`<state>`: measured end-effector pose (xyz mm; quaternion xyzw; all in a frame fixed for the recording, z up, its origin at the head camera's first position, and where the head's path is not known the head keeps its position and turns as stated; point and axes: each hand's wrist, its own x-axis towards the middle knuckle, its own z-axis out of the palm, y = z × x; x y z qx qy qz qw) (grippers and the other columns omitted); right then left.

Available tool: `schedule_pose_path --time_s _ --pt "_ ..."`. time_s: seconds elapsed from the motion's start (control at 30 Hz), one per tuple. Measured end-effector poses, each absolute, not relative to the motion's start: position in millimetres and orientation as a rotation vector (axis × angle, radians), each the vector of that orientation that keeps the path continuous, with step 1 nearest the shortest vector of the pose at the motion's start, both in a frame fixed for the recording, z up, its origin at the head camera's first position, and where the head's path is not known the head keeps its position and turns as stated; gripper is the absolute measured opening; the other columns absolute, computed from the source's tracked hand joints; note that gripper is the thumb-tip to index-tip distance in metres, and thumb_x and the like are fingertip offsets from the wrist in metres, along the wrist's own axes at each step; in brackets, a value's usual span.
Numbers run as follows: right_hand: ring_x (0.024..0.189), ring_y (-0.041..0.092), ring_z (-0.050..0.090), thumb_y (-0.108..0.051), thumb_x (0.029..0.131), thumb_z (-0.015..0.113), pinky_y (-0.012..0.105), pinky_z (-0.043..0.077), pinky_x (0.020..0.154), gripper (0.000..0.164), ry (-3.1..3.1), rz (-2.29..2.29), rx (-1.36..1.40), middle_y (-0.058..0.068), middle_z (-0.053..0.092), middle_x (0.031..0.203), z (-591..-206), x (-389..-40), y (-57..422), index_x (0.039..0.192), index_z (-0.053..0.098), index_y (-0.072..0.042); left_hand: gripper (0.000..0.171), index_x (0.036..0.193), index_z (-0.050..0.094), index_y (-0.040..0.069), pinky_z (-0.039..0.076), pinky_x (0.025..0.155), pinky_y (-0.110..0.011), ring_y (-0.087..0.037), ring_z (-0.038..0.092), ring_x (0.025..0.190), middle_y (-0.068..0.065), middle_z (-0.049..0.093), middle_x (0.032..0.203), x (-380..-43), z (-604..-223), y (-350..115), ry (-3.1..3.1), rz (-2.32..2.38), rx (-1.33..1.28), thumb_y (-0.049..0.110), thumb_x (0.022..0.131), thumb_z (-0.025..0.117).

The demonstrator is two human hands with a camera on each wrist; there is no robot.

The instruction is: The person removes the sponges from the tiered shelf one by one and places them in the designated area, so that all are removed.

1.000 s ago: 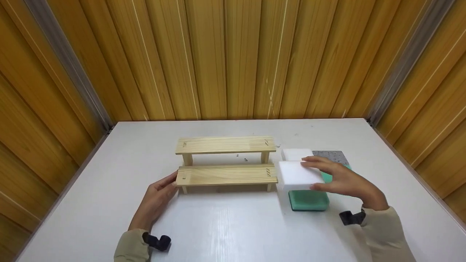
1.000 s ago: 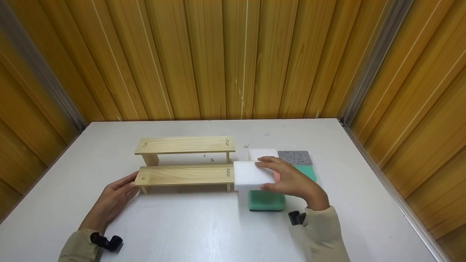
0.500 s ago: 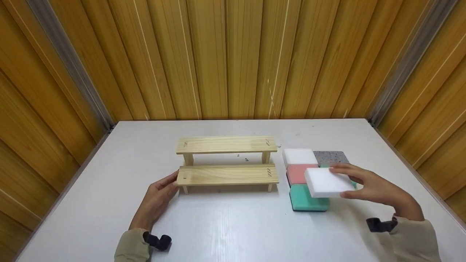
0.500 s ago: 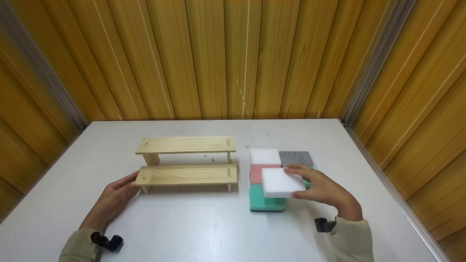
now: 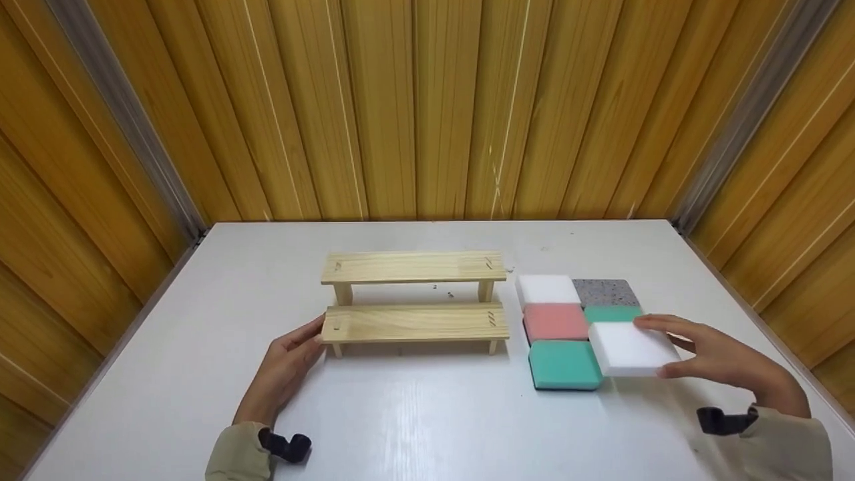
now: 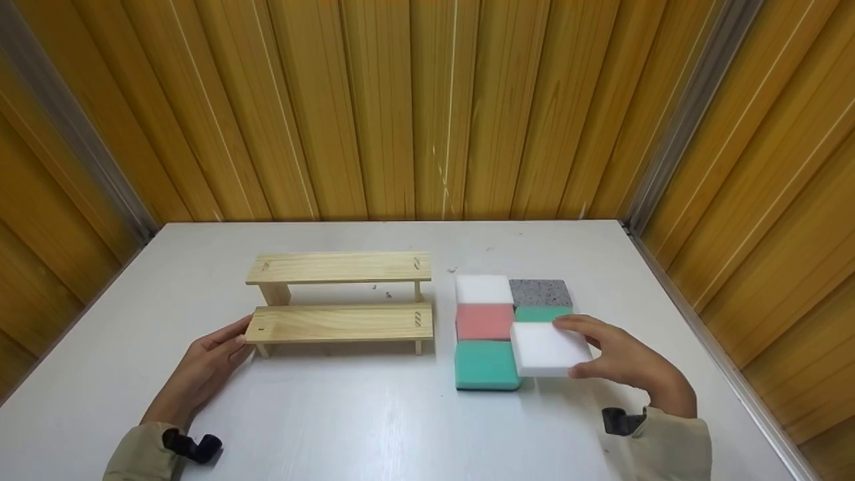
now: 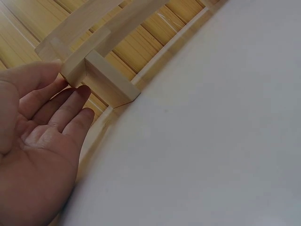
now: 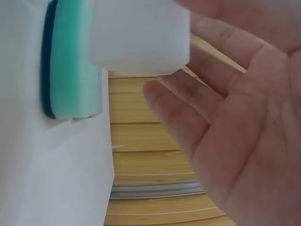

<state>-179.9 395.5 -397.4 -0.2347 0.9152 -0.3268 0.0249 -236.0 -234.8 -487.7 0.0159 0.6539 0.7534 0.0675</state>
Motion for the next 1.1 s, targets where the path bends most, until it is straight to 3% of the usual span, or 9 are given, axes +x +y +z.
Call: schedule_pose_path --time_s 0.13,0.27,0.37,0.5,0.6,0.67,0.73,0.83,1.1 --pt "0.114 -0.027 0.026 -0.016 0.080 0.076 0.010 0.044 0.086 0.070 2.836 -0.943 -0.676 -0.024 0.041 0.143 -402 -182 404 0.143 0.045 -0.018 0.056 0.144 0.042 0.005 0.038 0.109 -0.019 -0.020 0.035 0.142 -0.006 0.036 0.154 -238 -488 -236 1.967 2.268 0.040 0.014 0.093 0.063" --pt "0.112 -0.030 0.021 -0.019 0.080 0.076 0.011 0.044 0.088 0.071 2.806 -0.932 -0.647 -0.040 0.032 0.136 -406 -181 410 0.143 0.045 -0.014 0.059 0.145 0.042 0.006 0.037 0.109 -0.019 -0.020 0.034 0.142 -0.006 0.035 0.154 -237 -488 -237 1.992 2.243 0.035 0.018 0.092 0.065" --pt "0.111 -0.032 0.017 -0.020 0.080 0.076 0.035 0.054 0.096 0.072 2.762 -0.948 -0.623 -0.044 0.026 0.132 -407 -181 411 0.143 0.043 -0.008 0.061 0.145 0.041 0.006 0.037 0.110 -0.019 -0.020 0.034 0.142 -0.006 0.035 0.155 -236 -488 -237 2.018 2.219 0.029 0.021 0.091 0.066" --pt "0.109 -0.033 0.015 -0.024 0.079 0.076 0.064 0.046 0.095 0.075 2.737 -0.913 -0.568 0.000 0.039 0.151 -408 -181 410 0.143 0.042 -0.006 0.059 0.144 0.042 0.006 0.038 0.109 -0.019 -0.021 0.035 0.142 -0.007 0.036 0.154 -237 -488 -236 2.029 2.214 0.026 0.020 0.092 0.065" --pt "0.110 -0.031 0.018 -0.025 0.078 0.077 0.064 0.044 0.097 0.077 2.717 -0.909 -0.522 0.036 0.032 0.146 -410 -182 409 0.143 0.041 -0.003 0.057 0.144 0.043 0.006 0.038 0.109 -0.019 -0.020 0.036 0.142 -0.006 0.036 0.154 -238 -488 -235 2.010 2.233 0.034 0.018 0.092 0.065" --pt "0.125 -0.015 0.030 -0.023 0.077 0.077 0.068 0.040 0.099 0.079 2.694 -0.922 -0.498 0.039 0.028 0.146 -411 -182 408 0.142 0.040 -0.001 0.057 0.144 0.043 0.006 0.038 0.109 -0.019 -0.020 0.035 0.142 -0.006 0.036 0.154 -238 -489 -235 1.993 2.245 0.051 0.017 0.093 0.064" --pt "0.137 0.015 0.036 -0.020 0.076 0.078 0.069 0.038 0.099 0.080 2.674 -0.927 -0.479 0.041 0.026 0.145 -413 -183 408 0.142 0.039 0.001 0.056 0.144 0.043 0.005 0.038 0.109 -0.019 -0.020 0.035 0.142 -0.006 0.036 0.154 -238 -489 -235 1.968 2.266 0.059 0.016 0.093 0.064" --pt "0.129 0.060 0.028 -0.016 0.075 0.079 0.072 0.038 0.098 0.081 2.654 -0.916 -0.452 0.043 0.024 0.144 -415 -184 406 0.142 0.037 0.004 0.056 0.144 0.042 0.004 0.038 0.109 -0.018 -0.020 0.035 0.142 -0.007 0.036 0.154 -238 -490 -235 1.937 2.290 0.073 0.013 0.093 0.062" --pt "0.127 0.066 0.026 -0.017 0.075 0.079 0.075 0.036 0.096 0.080 2.648 -0.898 -0.464 0.043 0.026 0.143 -417 -187 403 0.140 0.036 0.004 0.056 0.144 0.042 0.005 0.039 0.108 -0.018 -0.020 0.036 0.141 -0.006 0.037 0.154 -238 -490 -236 1.943 2.289 0.063 0.014 0.093 0.063"
